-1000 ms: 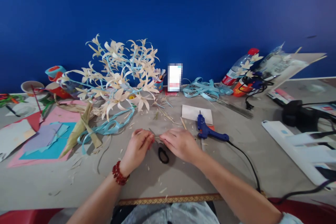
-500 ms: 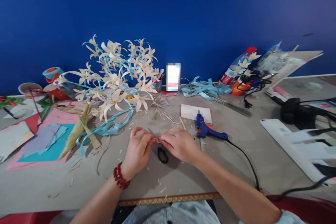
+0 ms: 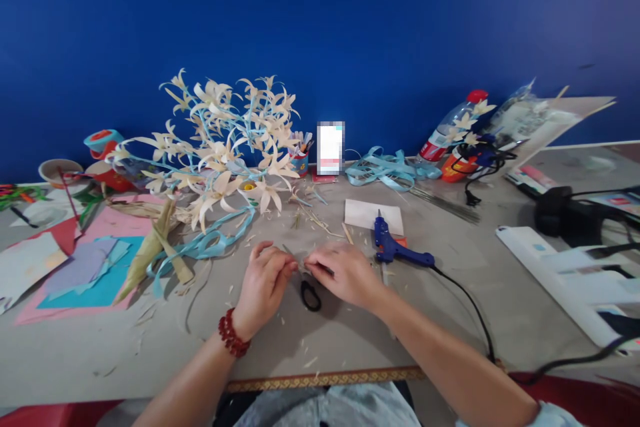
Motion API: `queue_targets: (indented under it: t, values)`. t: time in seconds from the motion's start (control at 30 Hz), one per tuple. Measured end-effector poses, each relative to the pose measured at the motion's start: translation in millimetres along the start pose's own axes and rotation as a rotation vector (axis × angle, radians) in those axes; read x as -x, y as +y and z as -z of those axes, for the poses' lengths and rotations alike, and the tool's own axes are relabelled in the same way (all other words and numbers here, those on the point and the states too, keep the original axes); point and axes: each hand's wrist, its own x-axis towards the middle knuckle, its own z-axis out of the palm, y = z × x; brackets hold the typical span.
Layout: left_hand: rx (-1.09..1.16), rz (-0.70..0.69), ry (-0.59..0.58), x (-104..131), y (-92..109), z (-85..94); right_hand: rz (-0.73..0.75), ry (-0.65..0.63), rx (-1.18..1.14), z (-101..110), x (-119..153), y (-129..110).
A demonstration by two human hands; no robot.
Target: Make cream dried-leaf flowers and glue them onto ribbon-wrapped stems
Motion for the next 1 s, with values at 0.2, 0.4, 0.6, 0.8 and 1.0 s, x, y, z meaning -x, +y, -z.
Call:
queue_targets:
  t: [0.2, 0.4, 0.6, 0.8, 1.0]
  values:
    - [0.134, 0.228, -0.075, 1.6, -0.2, -1.5, 0.084, 0.024, 0.138, -2.0, 2.3, -0.3]
    - [0.118, 0.095, -0.020, -0.3, -1.8, -0.1, 0.030, 0.036, 0.064, -2.5, 1.5, 3.0]
    - [0.015, 0.039, 0.015, 0.8, 1.4, -0.8, 0.015, -0.018, 0.090, -1.1, 1.3, 1.6]
    - [0.103, 0.228, -0.133, 2.1, -2.0, -2.1, 0.046, -0.079, 0.178, 3.2, -0.6, -1.2]
    - [0.144, 0.104, -0.083, 0.4, 0.2, -2.0, 0.055, -0.099, 0.142, 3.7, -2.0, -1.0]
